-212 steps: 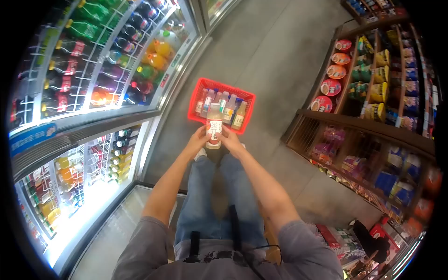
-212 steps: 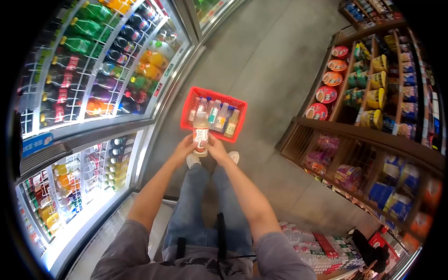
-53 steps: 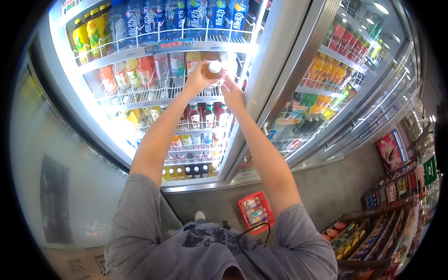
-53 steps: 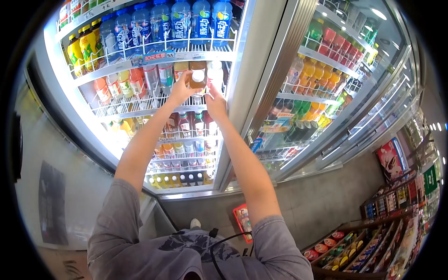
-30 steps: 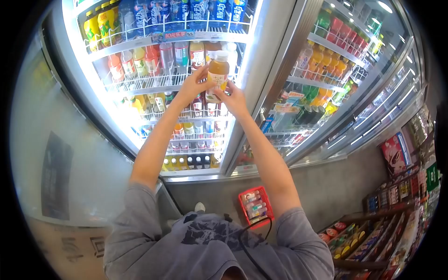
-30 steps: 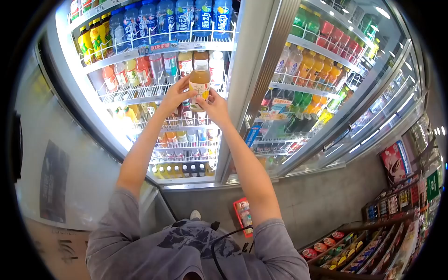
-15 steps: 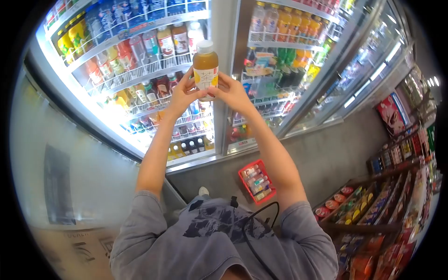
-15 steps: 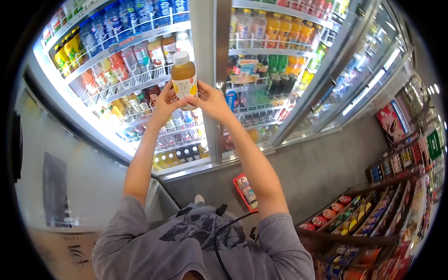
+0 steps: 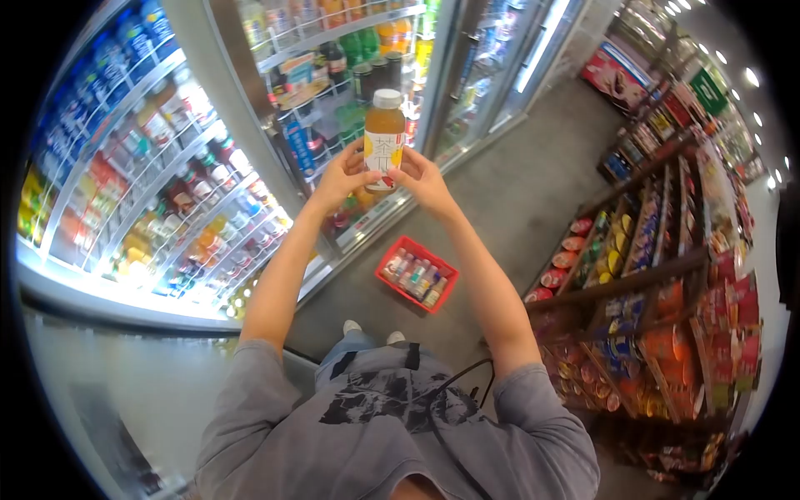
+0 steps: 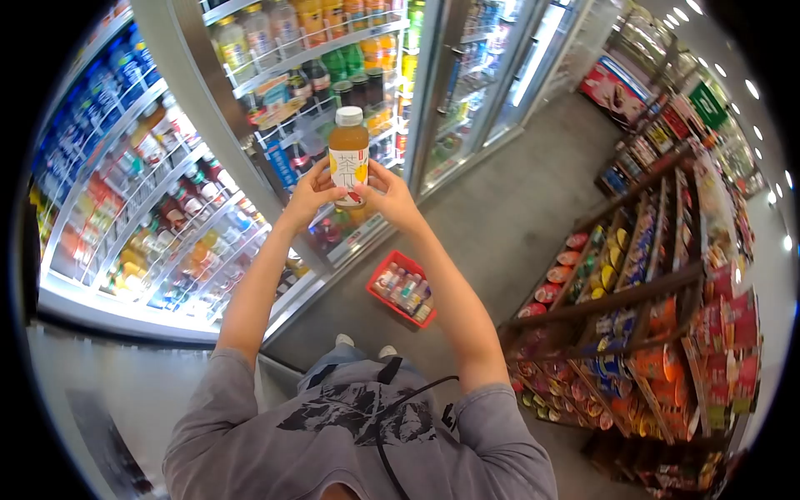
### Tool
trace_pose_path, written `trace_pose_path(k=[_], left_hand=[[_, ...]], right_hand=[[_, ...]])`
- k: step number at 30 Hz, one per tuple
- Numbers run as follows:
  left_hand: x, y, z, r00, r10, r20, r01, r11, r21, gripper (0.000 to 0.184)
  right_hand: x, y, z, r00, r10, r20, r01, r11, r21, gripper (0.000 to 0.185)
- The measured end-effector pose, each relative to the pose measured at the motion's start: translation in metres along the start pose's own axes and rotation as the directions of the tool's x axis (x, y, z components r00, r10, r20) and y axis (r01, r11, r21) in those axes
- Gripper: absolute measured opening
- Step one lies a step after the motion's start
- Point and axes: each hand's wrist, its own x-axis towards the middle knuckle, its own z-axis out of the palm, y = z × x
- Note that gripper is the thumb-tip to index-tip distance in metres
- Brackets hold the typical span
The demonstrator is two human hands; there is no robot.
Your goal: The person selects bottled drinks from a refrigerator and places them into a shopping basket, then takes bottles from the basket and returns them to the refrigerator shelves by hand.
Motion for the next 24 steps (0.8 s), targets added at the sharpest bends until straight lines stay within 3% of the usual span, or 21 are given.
trace_pose_path(k=[6,9,14,22,24], left_hand=[[0.032,-0.069,0.036,0.986,-0.135,0.101,0.146,0.983,-0.114,0.084],[0.044,-0.1,0.047,0.976,-0.141,0.163,0.156,0.985,-0.08,0.086],[0.057,-0.16,0.056,0.939,-0.26,0.225,0.291,0.95,-0.116,0.089],[0.057,-0.291,0.081,0.885,-0.354,0.303,0.411,0.899,-0.15,0.083],[0.058,-0.327,0.087,0.831,-0.485,0.272,0.523,0.848,-0.086,0.082]], right_hand=[[-0.036,0.022,-0.049,0.991,0.057,-0.124,-0.059,0.998,-0.014,0.071],[-0.049,0.046,-0.065,0.98,0.056,-0.192,-0.056,0.998,0.006,0.069],[-0.073,0.076,-0.085,0.938,0.175,-0.298,-0.17,0.985,0.042,0.07],[-0.12,0.207,-0.155,0.886,0.297,-0.357,-0.25,0.953,0.172,0.072],[-0.137,0.239,-0.172,0.828,0.401,-0.393,-0.354,0.916,0.189,0.069]])
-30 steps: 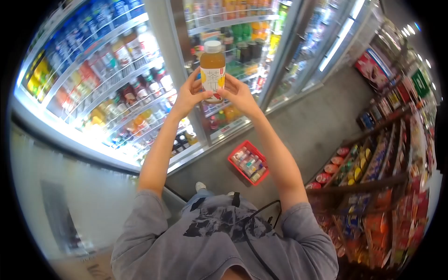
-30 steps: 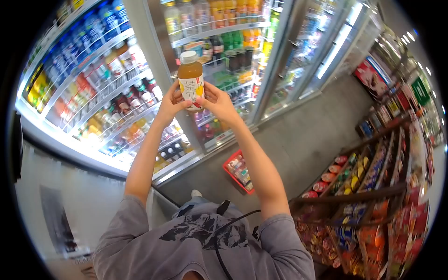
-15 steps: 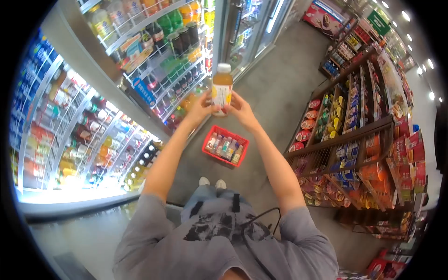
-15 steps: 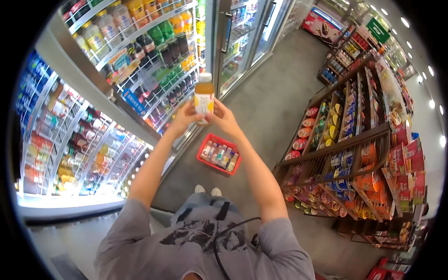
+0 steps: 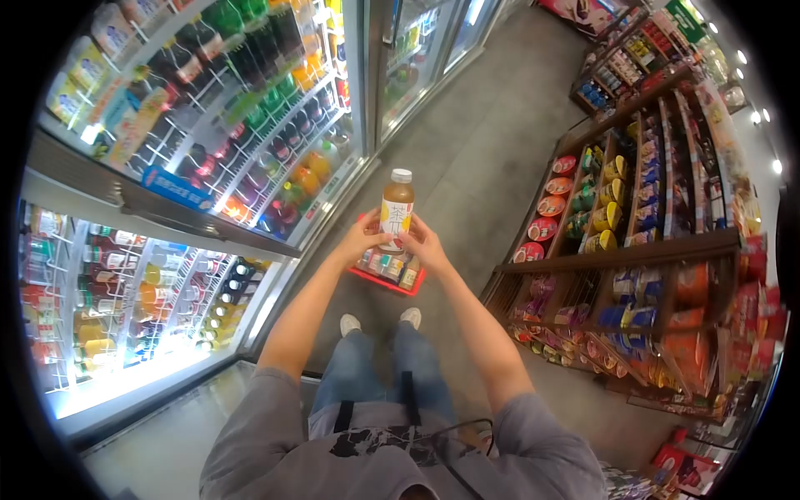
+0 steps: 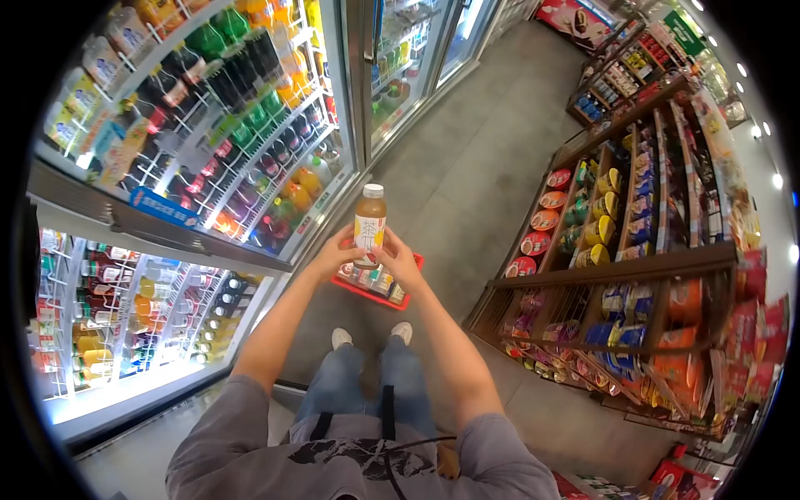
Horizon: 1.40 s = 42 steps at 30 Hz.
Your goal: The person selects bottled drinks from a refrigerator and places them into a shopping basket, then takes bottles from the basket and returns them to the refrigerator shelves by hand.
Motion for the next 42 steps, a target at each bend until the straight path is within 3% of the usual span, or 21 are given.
trace_pose_path(k=[1,4,5,7,8,10,14,17,19,22,24,27,33,36,37,38,40,42], left_hand=[[0.003,-0.012,0.004,0.997,-0.07,-0.03,0.071,0.997,0.027,0.081],[0.026,-0.097,0.001,0.994,-0.111,0.012,0.111,0.977,-0.183,0.081],[0.025,-0.11,0.007,0.993,-0.117,-0.027,0.113,0.987,-0.115,0.081],[0.033,-0.178,-0.002,0.966,-0.259,0.012,0.257,0.952,-0.165,0.08],[0.036,-0.215,-0.005,0.983,-0.182,0.031,0.185,0.969,-0.163,0.08],[0.031,-0.239,-0.004,0.952,-0.305,0.03,0.306,0.942,-0.136,0.079],[0.026,-0.322,-0.016,0.916,-0.4,-0.02,0.397,0.913,-0.089,0.075],[0.026,-0.36,-0.029,0.891,-0.453,-0.033,0.442,0.881,-0.169,0.075],[0.03,-0.397,-0.048,0.891,-0.446,-0.08,0.426,0.885,-0.189,0.073],[0.043,-0.447,-0.076,0.914,-0.388,-0.123,0.366,0.915,-0.168,0.072],[0.054,-0.464,-0.095,0.853,-0.422,-0.308,0.402,0.906,-0.131,0.07],[0.079,-0.5,-0.132,0.881,-0.394,-0.262,0.376,0.919,-0.12,0.07],[0.125,-0.546,-0.183,0.894,-0.39,-0.219,0.384,0.92,-0.072,0.064],[0.147,-0.578,-0.203,0.892,-0.382,-0.244,0.381,0.923,-0.051,0.06],[0.152,-0.602,-0.212,0.909,-0.296,-0.294,0.336,0.937,0.093,0.054],[0.157,-0.625,-0.222,0.922,-0.2,-0.331,0.287,0.927,0.24,0.049],[0.162,-0.606,-0.225,0.923,-0.235,-0.303,0.303,0.931,0.201,0.045],[0.166,-0.606,-0.227,0.926,-0.261,-0.272,0.314,0.934,0.172,0.041]], right_hand=[[0.007,0.016,-0.015,1.0,0.027,0.006,-0.027,1.0,0.002,0.069],[0.003,0.088,-0.045,0.999,0.042,0.002,-0.042,0.998,0.052,0.062],[-0.002,0.111,-0.053,0.994,0.089,-0.064,-0.085,0.994,0.067,0.063],[-0.013,0.156,-0.066,0.963,0.242,-0.12,-0.227,0.966,0.127,0.064],[-0.018,0.18,-0.073,0.959,0.257,-0.121,-0.24,0.961,0.136,0.064],[-0.032,0.23,-0.086,0.926,0.352,-0.138,-0.317,0.922,0.224,0.066],[-0.039,0.301,-0.095,0.878,0.462,-0.126,-0.414,0.864,0.286,0.068],[-0.033,0.367,-0.103,0.875,0.475,-0.091,-0.431,0.851,0.302,0.067],[-0.019,0.385,-0.105,0.845,0.534,-0.038,-0.509,0.824,0.249,0.067],[0.004,0.45,-0.107,0.897,0.43,-0.1,-0.418,0.9,0.126,0.066],[0.029,0.461,-0.102,0.884,0.45,-0.124,-0.439,0.892,0.106,0.068],[0.065,0.513,-0.104,0.868,0.48,-0.127,-0.461,0.874,0.154,0.069],[0.126,0.564,-0.104,0.848,0.477,-0.231,-0.473,0.878,0.076,0.054],[0.155,0.608,-0.119,0.894,0.41,-0.182,-0.415,0.91,0.014,0.053],[0.162,0.611,-0.12,0.894,0.411,-0.181,-0.416,0.909,0.01,0.053],[0.171,0.614,-0.121,0.883,0.414,-0.222,-0.44,0.894,-0.084,0.052],[0.182,0.623,-0.119,0.869,0.42,-0.262,-0.472,0.863,-0.179,0.051],[0.197,0.634,-0.114,0.874,0.33,-0.357,-0.478,0.716,-0.508,0.042]])
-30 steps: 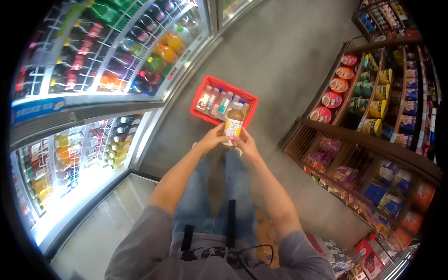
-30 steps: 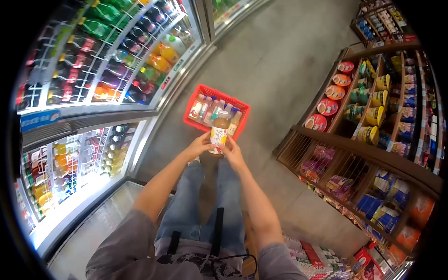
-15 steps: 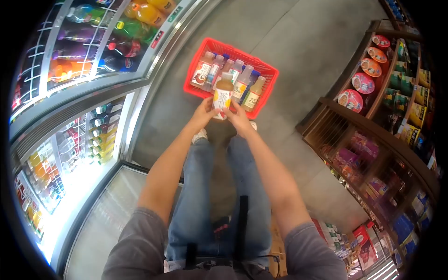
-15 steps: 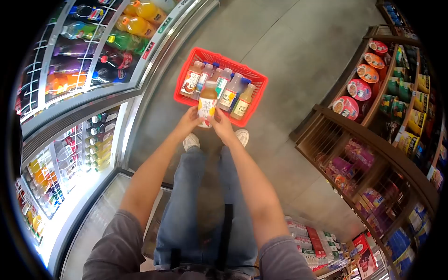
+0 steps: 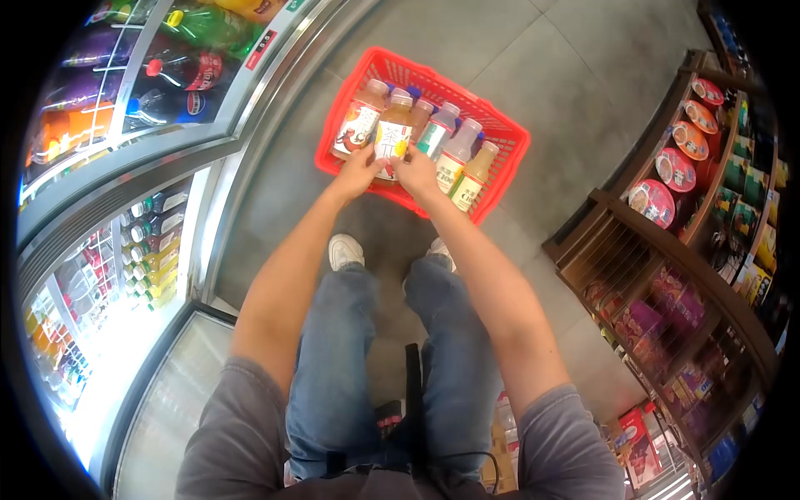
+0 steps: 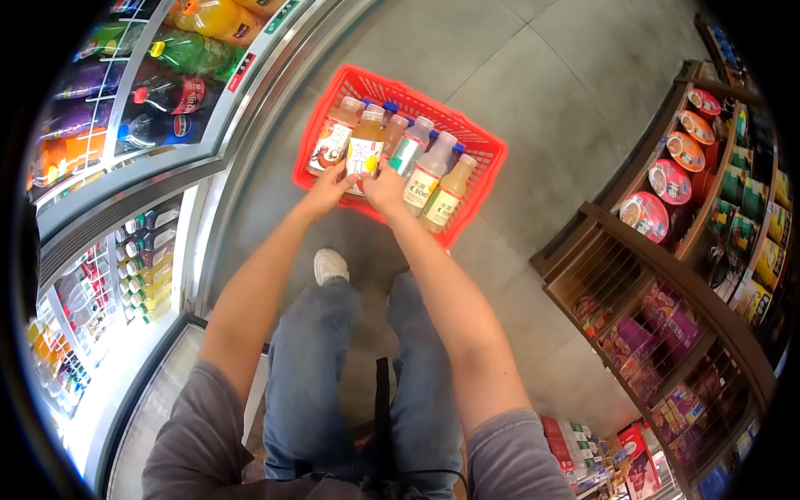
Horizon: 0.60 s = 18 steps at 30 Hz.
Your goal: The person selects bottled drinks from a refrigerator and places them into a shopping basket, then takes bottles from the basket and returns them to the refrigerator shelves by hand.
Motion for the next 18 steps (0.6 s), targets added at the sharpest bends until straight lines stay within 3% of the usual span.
trace_pose_path(k=[3,5,7,10,14,16,17,18], left_hand=[[0.002,-0.011,0.004,0.989,0.093,-0.119,-0.078,0.989,0.127,0.04],[0.003,-0.014,0.009,0.964,0.028,-0.263,0.078,0.919,0.387,0.045],[0.001,-0.01,0.017,0.968,-0.012,-0.252,0.089,0.95,0.298,0.051],[-0.011,-0.002,0.029,0.909,0.132,-0.395,0.059,0.897,0.437,0.054],[-0.051,0.05,0.035,0.874,0.166,-0.456,0.028,0.921,0.388,0.059],[-0.077,0.084,0.035,0.87,0.159,-0.466,0.023,0.932,0.361,0.06],[-0.09,0.104,0.035,0.891,0.075,-0.447,-0.011,0.989,0.144,0.058],[-0.104,0.124,0.033,0.913,0.001,-0.407,-0.037,0.996,-0.079,0.056]], right_hand=[[0.005,-0.001,0.007,0.998,-0.038,-0.047,0.033,0.995,-0.091,0.033],[0.004,-0.004,0.009,0.997,-0.005,-0.075,-0.003,0.995,-0.097,0.029],[0.004,0.003,0.009,0.996,0.042,-0.083,-0.045,0.999,-0.026,0.031],[-0.008,0.0,0.0,0.998,0.064,-0.024,-0.063,0.998,0.017,0.035],[-0.056,-0.035,-0.028,0.996,-0.011,-0.091,0.01,1.0,-0.014,0.038],[-0.08,-0.052,-0.043,0.996,-0.041,-0.084,0.051,0.991,0.125,0.042],[-0.092,-0.064,-0.051,0.995,-0.054,-0.089,0.065,0.99,0.125,0.042],[-0.106,-0.081,-0.06,0.995,-0.084,-0.054,0.097,0.942,0.321,0.049]])
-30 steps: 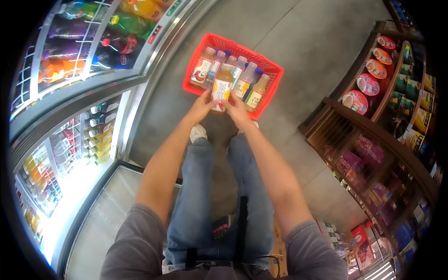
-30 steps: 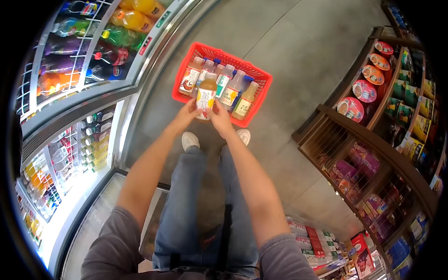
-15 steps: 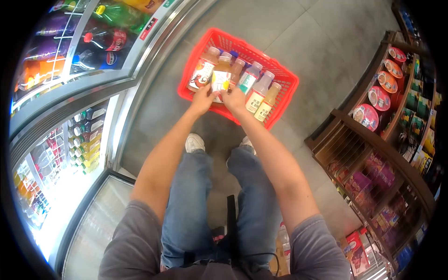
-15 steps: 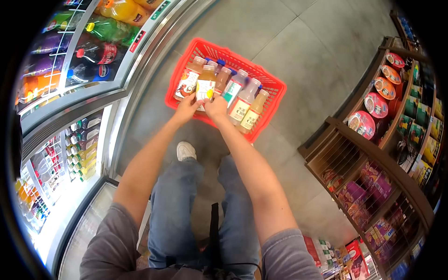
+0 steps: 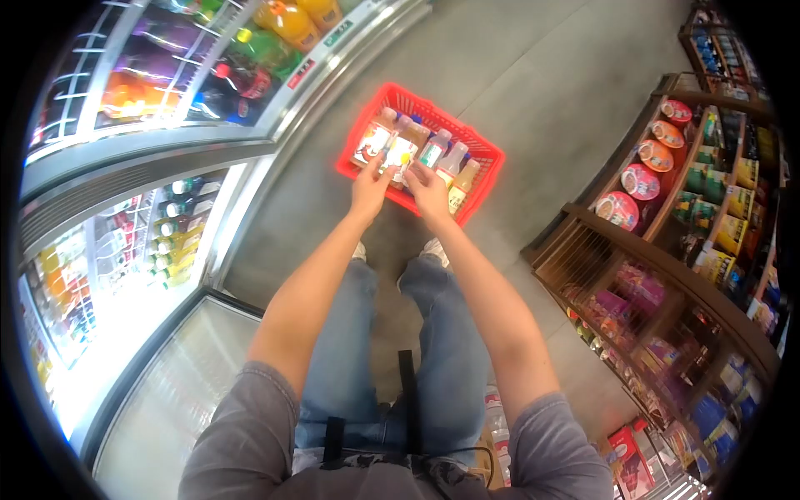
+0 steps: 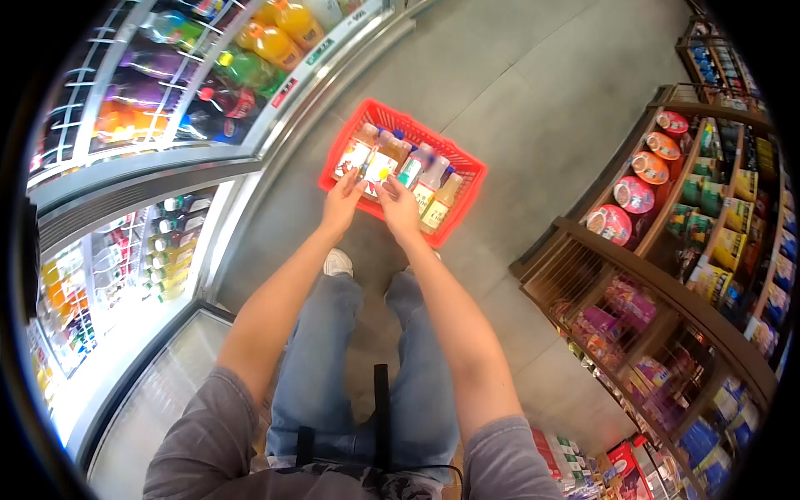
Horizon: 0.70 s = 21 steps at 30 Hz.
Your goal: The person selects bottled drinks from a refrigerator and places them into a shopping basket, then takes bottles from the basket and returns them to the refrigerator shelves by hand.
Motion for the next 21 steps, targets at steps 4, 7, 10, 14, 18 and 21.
trace_pose_path(k=[4,7,10,14,18,21], left_hand=[[-0.05,0.101,-0.035,0.995,0.058,0.085,-0.041,0.98,-0.194,0.047],[-0.101,0.189,-0.072,0.975,0.17,0.141,-0.14,0.969,-0.202,0.046],[-0.163,0.276,-0.106,0.961,0.244,0.131,-0.202,0.942,-0.268,0.046],[-0.247,0.381,-0.151,0.942,0.325,0.079,-0.278,0.893,-0.354,0.047],[-0.305,0.446,-0.193,0.875,0.483,-0.029,-0.458,0.806,-0.375,0.046],[-0.351,0.494,-0.223,0.813,0.572,-0.109,-0.57,0.743,-0.351,0.045]], right_hand=[[-0.065,-0.122,-0.026,0.994,0.031,0.106,-0.063,0.948,0.312,0.053],[-0.114,-0.209,-0.04,0.989,-0.035,0.141,-0.012,0.947,0.322,0.053],[-0.178,-0.317,-0.045,0.986,-0.101,0.132,0.05,0.938,0.344,0.052],[-0.239,-0.425,-0.035,0.956,-0.26,0.135,0.158,0.846,0.51,0.051],[-0.315,-0.536,-0.014,0.93,-0.325,0.174,0.176,0.807,0.563,0.055],[-0.342,-0.573,-0.001,0.838,-0.507,0.204,0.32,0.757,0.569,0.052]])
